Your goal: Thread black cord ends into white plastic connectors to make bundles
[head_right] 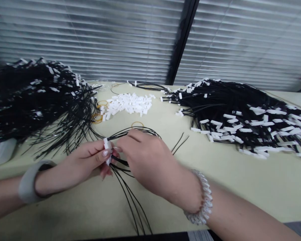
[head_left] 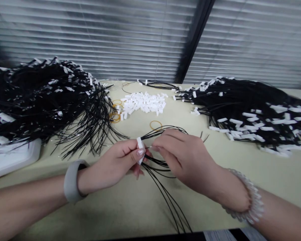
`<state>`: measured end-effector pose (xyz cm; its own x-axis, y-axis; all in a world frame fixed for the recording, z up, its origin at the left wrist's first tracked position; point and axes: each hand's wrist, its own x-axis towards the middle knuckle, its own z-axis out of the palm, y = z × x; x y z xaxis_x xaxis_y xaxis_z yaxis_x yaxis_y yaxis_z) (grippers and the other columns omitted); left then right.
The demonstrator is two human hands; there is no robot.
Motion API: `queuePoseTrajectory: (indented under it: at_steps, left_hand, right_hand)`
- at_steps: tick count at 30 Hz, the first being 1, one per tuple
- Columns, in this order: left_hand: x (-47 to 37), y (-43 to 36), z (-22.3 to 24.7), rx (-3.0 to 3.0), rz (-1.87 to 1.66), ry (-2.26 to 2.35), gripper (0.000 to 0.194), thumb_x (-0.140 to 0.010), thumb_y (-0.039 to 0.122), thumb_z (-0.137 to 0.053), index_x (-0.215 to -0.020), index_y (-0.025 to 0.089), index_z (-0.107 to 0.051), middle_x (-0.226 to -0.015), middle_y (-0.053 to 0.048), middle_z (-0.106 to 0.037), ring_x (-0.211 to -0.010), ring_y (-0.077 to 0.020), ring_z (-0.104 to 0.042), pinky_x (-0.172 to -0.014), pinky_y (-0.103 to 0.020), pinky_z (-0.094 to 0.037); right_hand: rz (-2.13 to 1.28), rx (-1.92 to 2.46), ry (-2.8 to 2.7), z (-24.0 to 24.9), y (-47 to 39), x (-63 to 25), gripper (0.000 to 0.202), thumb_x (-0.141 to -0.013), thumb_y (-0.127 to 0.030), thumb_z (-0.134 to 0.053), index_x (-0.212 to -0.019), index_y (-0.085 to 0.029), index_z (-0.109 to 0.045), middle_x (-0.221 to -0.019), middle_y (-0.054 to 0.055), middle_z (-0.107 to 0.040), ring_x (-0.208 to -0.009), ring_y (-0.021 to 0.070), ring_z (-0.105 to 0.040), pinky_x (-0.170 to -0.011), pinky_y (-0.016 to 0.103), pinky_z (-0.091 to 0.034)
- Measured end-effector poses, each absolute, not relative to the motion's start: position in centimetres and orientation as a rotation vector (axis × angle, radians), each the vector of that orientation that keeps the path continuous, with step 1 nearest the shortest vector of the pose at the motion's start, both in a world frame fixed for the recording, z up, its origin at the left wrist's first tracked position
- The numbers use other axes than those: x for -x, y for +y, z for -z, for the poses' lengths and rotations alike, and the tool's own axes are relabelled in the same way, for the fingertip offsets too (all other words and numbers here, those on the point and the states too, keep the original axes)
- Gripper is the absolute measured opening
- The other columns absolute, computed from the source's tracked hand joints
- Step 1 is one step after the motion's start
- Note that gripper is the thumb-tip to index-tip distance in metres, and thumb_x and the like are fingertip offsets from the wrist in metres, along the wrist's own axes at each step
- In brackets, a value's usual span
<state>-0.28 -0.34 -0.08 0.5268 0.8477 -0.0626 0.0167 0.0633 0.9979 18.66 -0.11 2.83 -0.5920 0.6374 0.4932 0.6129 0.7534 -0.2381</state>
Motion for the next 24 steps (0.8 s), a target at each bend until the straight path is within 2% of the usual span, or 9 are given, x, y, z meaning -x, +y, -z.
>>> queuePoseTrajectory:
  at_steps: [8, 17, 19, 21, 24]
  left_hand:
    - [0.2, -0.2, 0.0, -1.462, -0.733, 0.836, 0.021, -0.085, 0.033, -0.048, -0.075, 0.015, -0.055, -0.063, 0.001, -0.055, -0.047, -0.0078, -0.052, -0.045, -0.018, -0.043]
    - [-0.3, -0.2, 0.0, -1.168, -0.946, 0.945, 0.02, -0.082, 0.035, -0.053, -0.081, 0.015, -0.057, -0.069, 0.003, -0.053, -0.048, -0.0059, -0.052, -0.055, -0.024, -0.051]
    - [-0.3, -0.1, 0.2, -1.158, -0.986, 0.971, 0.021, -0.083, 0.035, -0.052, -0.081, 0.015, -0.056, -0.071, 0.002, -0.054, -0.05, -0.0067, -0.055, -0.056, -0.023, -0.05]
    - [-0.1, 0.0, 0.4, -1.17, -1.011, 0.982, 0.021, -0.084, 0.035, -0.05, -0.08, 0.015, -0.056, -0.073, 0.002, -0.055, -0.053, -0.0075, -0.056, -0.056, -0.023, -0.048]
    - [0.0, 0.1, 0.6, -1.22, -1.024, 0.984, 0.02, -0.085, 0.035, -0.049, -0.082, 0.016, -0.055, -0.077, 0.001, -0.057, -0.055, -0.0078, -0.056, -0.058, -0.023, -0.047]
  right_hand:
    - [-0.005, 0.943, -2.427, -2.0, -0.4, -17.7, 0.024, -0.085, -0.014, -0.037, -0.072, -0.017, -0.057, -0.068, 0.001, -0.052, -0.062, 0.0111, -0.045, -0.058, 0.025, -0.038]
    - [0.253, 0.939, -2.135, -5.3, -0.1, -20.3, 0.006, -0.08, -0.014, -0.054, -0.084, -0.018, -0.057, -0.081, 0.005, -0.059, -0.076, 0.0135, -0.053, -0.067, 0.026, -0.042]
    - [0.202, 0.962, -2.235, -5.5, -0.2, -20.4, 0.005, -0.079, -0.017, -0.054, -0.074, -0.018, -0.056, -0.07, 0.003, -0.056, -0.067, 0.0123, -0.051, -0.059, 0.026, -0.039]
    - [0.034, 1.021, -2.457, -5.1, -0.4, -20.2, 0.018, -0.081, -0.021, -0.051, -0.062, -0.018, -0.051, -0.057, 0.0, -0.05, -0.055, 0.0103, -0.046, -0.052, 0.026, -0.034]
    - [-0.201, 1.133, -2.682, -4.0, -0.5, -19.4, 0.026, -0.083, -0.026, -0.046, -0.059, -0.018, -0.05, -0.055, -0.002, -0.05, -0.053, 0.0099, -0.045, -0.052, 0.027, -0.032]
